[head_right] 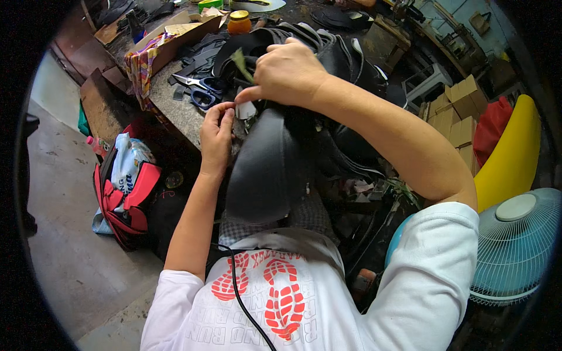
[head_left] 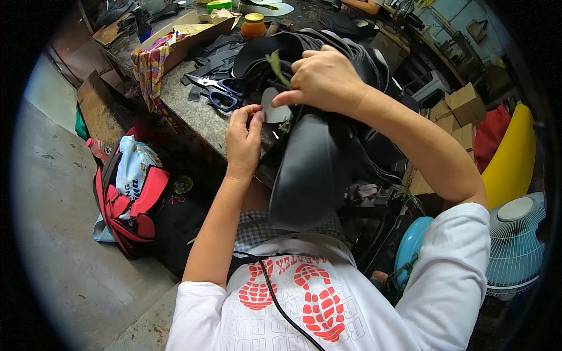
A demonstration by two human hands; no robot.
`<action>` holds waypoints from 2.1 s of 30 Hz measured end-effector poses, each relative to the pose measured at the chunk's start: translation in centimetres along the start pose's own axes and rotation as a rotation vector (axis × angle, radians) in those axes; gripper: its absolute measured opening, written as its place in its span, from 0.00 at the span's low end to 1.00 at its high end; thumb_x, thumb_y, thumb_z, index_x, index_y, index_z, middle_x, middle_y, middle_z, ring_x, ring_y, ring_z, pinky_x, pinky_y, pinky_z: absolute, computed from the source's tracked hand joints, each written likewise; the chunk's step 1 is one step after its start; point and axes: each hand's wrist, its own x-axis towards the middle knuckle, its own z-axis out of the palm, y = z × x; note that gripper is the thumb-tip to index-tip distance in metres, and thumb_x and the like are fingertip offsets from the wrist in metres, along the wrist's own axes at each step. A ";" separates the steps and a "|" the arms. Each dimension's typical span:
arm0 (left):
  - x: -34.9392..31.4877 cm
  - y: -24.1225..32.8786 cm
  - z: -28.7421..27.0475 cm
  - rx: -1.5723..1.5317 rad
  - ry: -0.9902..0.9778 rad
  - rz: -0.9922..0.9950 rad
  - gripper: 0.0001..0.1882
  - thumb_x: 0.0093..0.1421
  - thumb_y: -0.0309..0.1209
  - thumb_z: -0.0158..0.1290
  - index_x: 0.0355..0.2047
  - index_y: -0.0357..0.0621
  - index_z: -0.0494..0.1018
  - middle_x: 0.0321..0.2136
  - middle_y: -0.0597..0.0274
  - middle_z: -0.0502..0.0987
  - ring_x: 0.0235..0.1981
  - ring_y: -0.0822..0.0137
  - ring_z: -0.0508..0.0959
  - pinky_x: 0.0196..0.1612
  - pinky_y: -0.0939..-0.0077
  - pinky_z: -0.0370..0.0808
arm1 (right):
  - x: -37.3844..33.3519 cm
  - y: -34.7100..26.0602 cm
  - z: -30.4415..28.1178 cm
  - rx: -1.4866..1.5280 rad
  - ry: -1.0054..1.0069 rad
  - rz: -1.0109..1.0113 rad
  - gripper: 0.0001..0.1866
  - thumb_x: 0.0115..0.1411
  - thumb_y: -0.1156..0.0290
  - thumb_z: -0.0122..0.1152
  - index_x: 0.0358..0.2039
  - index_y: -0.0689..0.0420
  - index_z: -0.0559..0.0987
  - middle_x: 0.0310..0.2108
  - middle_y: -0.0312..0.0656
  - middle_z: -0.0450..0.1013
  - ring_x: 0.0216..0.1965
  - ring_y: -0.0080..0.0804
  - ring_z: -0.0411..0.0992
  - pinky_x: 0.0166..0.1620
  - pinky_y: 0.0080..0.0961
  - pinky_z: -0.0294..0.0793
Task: The person repeatedly picks up small black leather pieces, dips a finger into a jar of yellow adhesive, and applies the glue to the edges of each piece. The person then sets the glued pieces aside on the workbench.
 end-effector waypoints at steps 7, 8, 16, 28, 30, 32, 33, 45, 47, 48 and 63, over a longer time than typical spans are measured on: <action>-0.3 0.2 0.2 0.023 -0.007 0.101 0.10 0.68 0.29 0.53 0.44 0.37 0.77 0.37 0.56 0.74 0.37 0.64 0.76 0.43 0.72 0.74 | -2.1 5.9 -3.4 0.150 -0.066 0.325 0.45 0.46 0.18 0.56 0.12 0.56 0.82 0.12 0.42 0.73 0.20 0.38 0.77 0.30 0.35 0.73; -0.2 0.3 0.4 0.042 -0.013 0.147 0.10 0.68 0.29 0.53 0.44 0.37 0.77 0.37 0.56 0.74 0.37 0.64 0.76 0.43 0.72 0.74 | -2.8 6.1 -3.7 0.088 -0.073 0.252 0.42 0.47 0.22 0.59 0.14 0.56 0.82 0.14 0.43 0.74 0.20 0.39 0.77 0.30 0.35 0.74; -0.2 -0.2 0.7 0.209 -0.045 0.238 0.09 0.66 0.31 0.56 0.42 0.41 0.79 0.35 0.58 0.75 0.29 0.65 0.77 0.35 0.70 0.74 | -6.9 8.4 -1.3 0.449 0.001 0.651 0.25 0.49 0.47 0.75 0.23 0.60 0.84 0.19 0.38 0.76 0.21 0.23 0.72 0.29 0.27 0.70; 0.3 -0.1 0.6 0.204 -0.158 0.129 0.07 0.64 0.30 0.57 0.40 0.42 0.81 0.32 0.64 0.75 0.27 0.72 0.74 0.35 0.75 0.72 | -26.3 25.4 -1.0 0.808 0.320 0.462 0.23 0.71 0.69 0.56 0.66 0.55 0.70 0.51 0.36 0.77 0.46 0.26 0.75 0.51 0.26 0.76; 0.3 -0.1 0.6 0.213 -0.171 0.126 0.07 0.64 0.30 0.58 0.40 0.42 0.81 0.32 0.65 0.75 0.27 0.72 0.73 0.35 0.76 0.72 | -29.8 25.4 2.3 0.711 0.533 0.699 0.19 0.73 0.65 0.54 0.61 0.56 0.73 0.50 0.36 0.77 0.44 0.26 0.76 0.49 0.25 0.77; 0.3 0.0 0.6 0.194 -0.184 0.100 0.07 0.63 0.29 0.58 0.40 0.43 0.81 0.32 0.65 0.75 0.26 0.73 0.73 0.34 0.76 0.72 | -32.4 27.1 2.6 0.637 0.558 0.907 0.18 0.73 0.62 0.52 0.57 0.58 0.75 0.47 0.37 0.78 0.42 0.28 0.76 0.47 0.24 0.77; 0.3 0.0 0.7 0.179 -0.188 0.090 0.07 0.63 0.29 0.58 0.40 0.43 0.81 0.32 0.66 0.75 0.26 0.73 0.73 0.34 0.76 0.72 | -33.5 27.7 2.8 0.846 0.619 0.898 0.19 0.73 0.60 0.52 0.56 0.59 0.76 0.46 0.38 0.78 0.41 0.29 0.77 0.45 0.24 0.78; 0.3 1.0 0.7 0.209 -0.248 0.046 0.08 0.61 0.24 0.57 0.40 0.40 0.80 0.33 0.66 0.74 0.26 0.74 0.70 0.33 0.79 0.69 | -37.0 30.9 10.4 0.380 0.611 1.680 0.35 0.59 0.38 0.63 0.36 0.65 0.79 0.30 0.43 0.72 0.33 0.36 0.70 0.37 0.32 0.67; 0.4 1.2 0.7 0.211 -0.257 0.026 0.07 0.61 0.23 0.57 0.40 0.39 0.79 0.34 0.66 0.74 0.27 0.76 0.70 0.33 0.80 0.68 | -37.1 29.9 13.2 0.551 0.653 1.832 0.32 0.57 0.38 0.66 0.31 0.62 0.78 0.27 0.40 0.69 0.29 0.32 0.67 0.33 0.31 0.65; 0.3 1.3 0.7 0.211 -0.257 0.017 0.07 0.61 0.22 0.57 0.40 0.39 0.79 0.34 0.66 0.74 0.27 0.76 0.70 0.33 0.81 0.68 | -37.2 29.6 14.8 0.575 0.645 1.830 0.31 0.56 0.39 0.68 0.28 0.61 0.78 0.25 0.38 0.67 0.27 0.30 0.66 0.31 0.30 0.63; 0.3 2.4 1.0 0.234 -0.254 -0.127 0.07 0.59 0.21 0.56 0.38 0.37 0.76 0.37 0.63 0.70 0.34 0.75 0.70 0.37 0.83 0.66 | -35.9 32.6 32.5 1.037 1.135 1.981 0.44 0.63 0.46 0.65 0.62 0.73 0.66 0.59 0.53 0.68 0.59 0.41 0.70 0.55 0.37 0.71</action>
